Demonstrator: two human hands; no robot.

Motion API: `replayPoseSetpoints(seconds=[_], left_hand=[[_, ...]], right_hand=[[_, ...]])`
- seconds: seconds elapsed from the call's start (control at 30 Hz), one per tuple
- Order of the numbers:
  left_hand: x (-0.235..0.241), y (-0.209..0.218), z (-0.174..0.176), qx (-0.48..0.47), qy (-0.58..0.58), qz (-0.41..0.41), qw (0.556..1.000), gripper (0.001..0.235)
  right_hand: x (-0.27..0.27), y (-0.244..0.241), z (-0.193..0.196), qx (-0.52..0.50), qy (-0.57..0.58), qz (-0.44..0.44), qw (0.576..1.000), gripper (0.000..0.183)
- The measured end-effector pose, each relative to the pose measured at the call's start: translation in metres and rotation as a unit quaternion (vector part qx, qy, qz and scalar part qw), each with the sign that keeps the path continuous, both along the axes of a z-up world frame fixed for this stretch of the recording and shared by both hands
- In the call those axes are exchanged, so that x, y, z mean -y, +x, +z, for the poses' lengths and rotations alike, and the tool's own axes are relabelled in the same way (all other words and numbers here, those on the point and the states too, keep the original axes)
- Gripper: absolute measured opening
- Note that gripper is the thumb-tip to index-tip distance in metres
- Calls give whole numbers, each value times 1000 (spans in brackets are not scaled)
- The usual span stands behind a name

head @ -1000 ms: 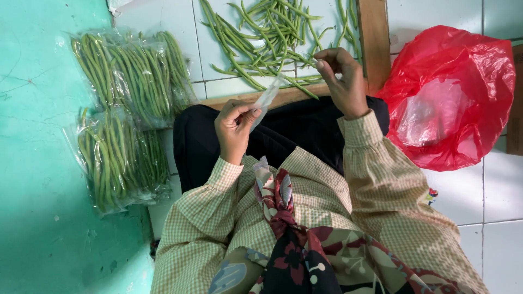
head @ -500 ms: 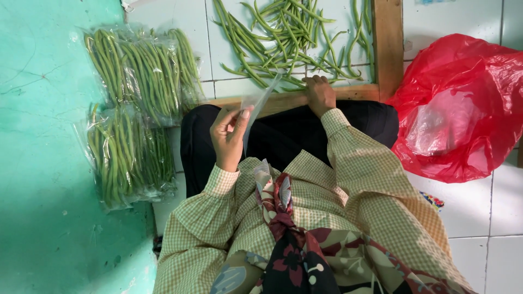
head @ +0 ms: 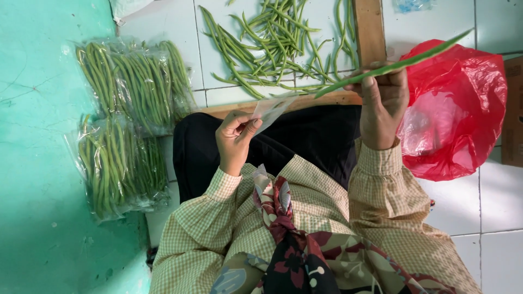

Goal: The person sits on the floor and packs green beans into clear plastic bags. They pick beans from a pile on a wooden board, insert them into a bag, and place the filled bag aside. The process repeats with multiple bags.

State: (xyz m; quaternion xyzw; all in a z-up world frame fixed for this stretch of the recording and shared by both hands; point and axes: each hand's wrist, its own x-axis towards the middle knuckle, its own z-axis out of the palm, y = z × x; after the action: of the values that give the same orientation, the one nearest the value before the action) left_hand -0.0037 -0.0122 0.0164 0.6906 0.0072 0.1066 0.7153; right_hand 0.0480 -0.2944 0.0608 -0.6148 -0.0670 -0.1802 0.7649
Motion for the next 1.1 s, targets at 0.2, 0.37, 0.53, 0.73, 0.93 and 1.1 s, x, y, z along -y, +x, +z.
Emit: replayPoseSetpoints(seconds=[0.2,0.37,0.53,0.73,0.93,1.1], left_hand=[[19,1,1,7,3,-22,1000,15],[26,-1,0,13,12,-32,999,15],[26,-1,-6,15,13,-32,999,16],[17,-2,-2,18,3,-15,1000,14],[-9,-1,-4,8,-1,24,1000,14],[-26,-5,1,-8,-14,74,997,13]], right_hand=[[-21,-19,25,63,-42,-25,997,23],[-35,-23,18,70,-68,0,995,21],[-49,-26,17,48,-120,46,991,22],[-49,-19,11,18,-166,106,980,34],[-36,10,-17,37,-144,95,984,19],[-36,54,-115,-105,-343,52,932,14]])
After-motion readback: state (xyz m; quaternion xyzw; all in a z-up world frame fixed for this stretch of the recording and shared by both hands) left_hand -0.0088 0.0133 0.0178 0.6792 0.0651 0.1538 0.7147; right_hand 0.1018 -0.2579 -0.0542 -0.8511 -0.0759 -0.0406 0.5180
